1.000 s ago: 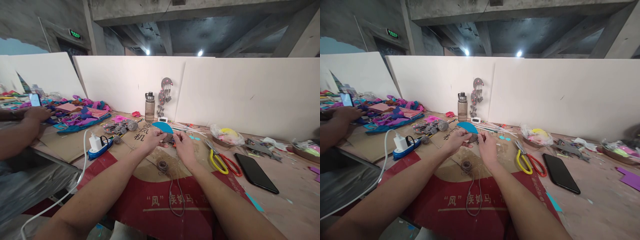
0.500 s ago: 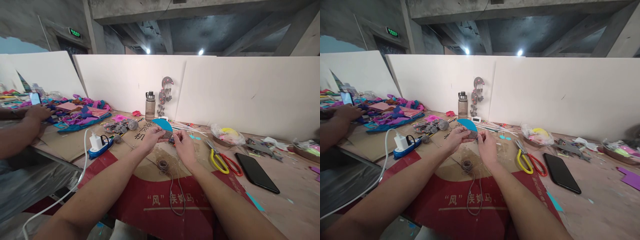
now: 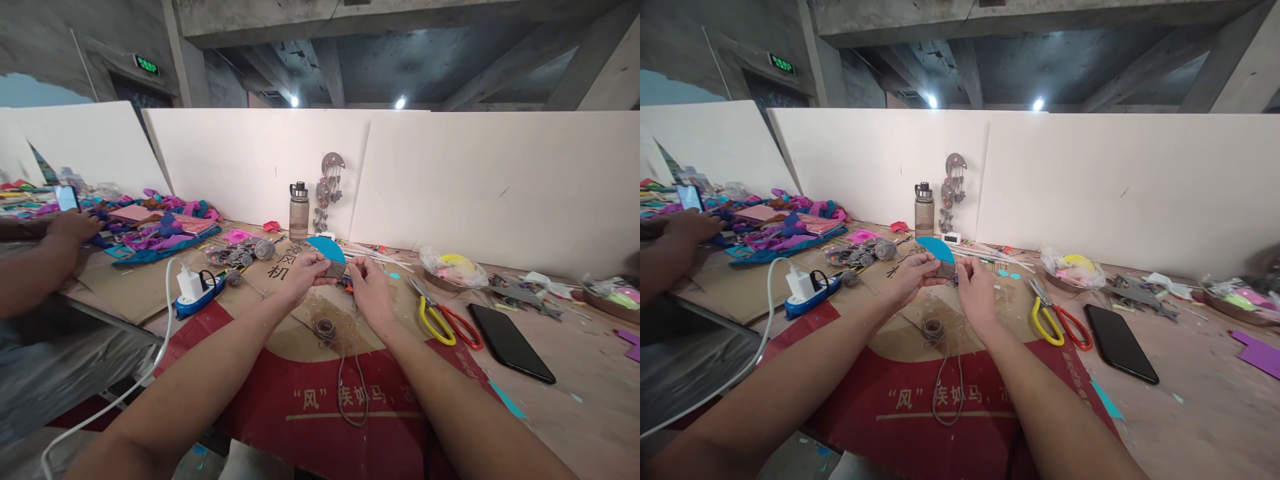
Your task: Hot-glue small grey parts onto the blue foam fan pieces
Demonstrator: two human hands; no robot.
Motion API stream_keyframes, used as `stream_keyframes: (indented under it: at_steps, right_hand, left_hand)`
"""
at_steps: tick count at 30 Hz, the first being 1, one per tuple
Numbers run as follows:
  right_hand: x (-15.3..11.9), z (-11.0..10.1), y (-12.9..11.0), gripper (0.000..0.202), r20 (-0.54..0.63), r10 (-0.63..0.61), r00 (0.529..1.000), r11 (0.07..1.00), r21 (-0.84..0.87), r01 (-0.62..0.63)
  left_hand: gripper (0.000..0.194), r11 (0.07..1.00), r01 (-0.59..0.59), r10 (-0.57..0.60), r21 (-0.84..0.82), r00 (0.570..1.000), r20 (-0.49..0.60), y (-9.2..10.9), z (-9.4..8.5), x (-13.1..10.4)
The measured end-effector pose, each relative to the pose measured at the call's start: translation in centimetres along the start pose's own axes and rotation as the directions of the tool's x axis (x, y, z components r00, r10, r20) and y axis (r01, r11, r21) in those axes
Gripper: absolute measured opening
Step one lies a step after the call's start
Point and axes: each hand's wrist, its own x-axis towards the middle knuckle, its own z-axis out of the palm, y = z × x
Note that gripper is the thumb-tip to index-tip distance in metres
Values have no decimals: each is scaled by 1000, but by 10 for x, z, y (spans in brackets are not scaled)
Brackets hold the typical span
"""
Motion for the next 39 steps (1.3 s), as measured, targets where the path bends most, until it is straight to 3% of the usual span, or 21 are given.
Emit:
stream_keyframes:
  at_steps: [26,32,39]
  right_hand:
    - [1,1,-1,17,93,9,996,999,52,-14]
    - [1,5,7,21,127,-6,992,1000,7,5]
    - [-5,11,9,23,269,-34,963,994,-92,60]
  left_hand:
    - [21,995,8,-5,-97,999,34,-4,-9,6]
    - [23,997,-74,76,20,991,-113,-10,-15,12]
    - [27,988,-147,135,-52,972,-191,-9,-25,19]
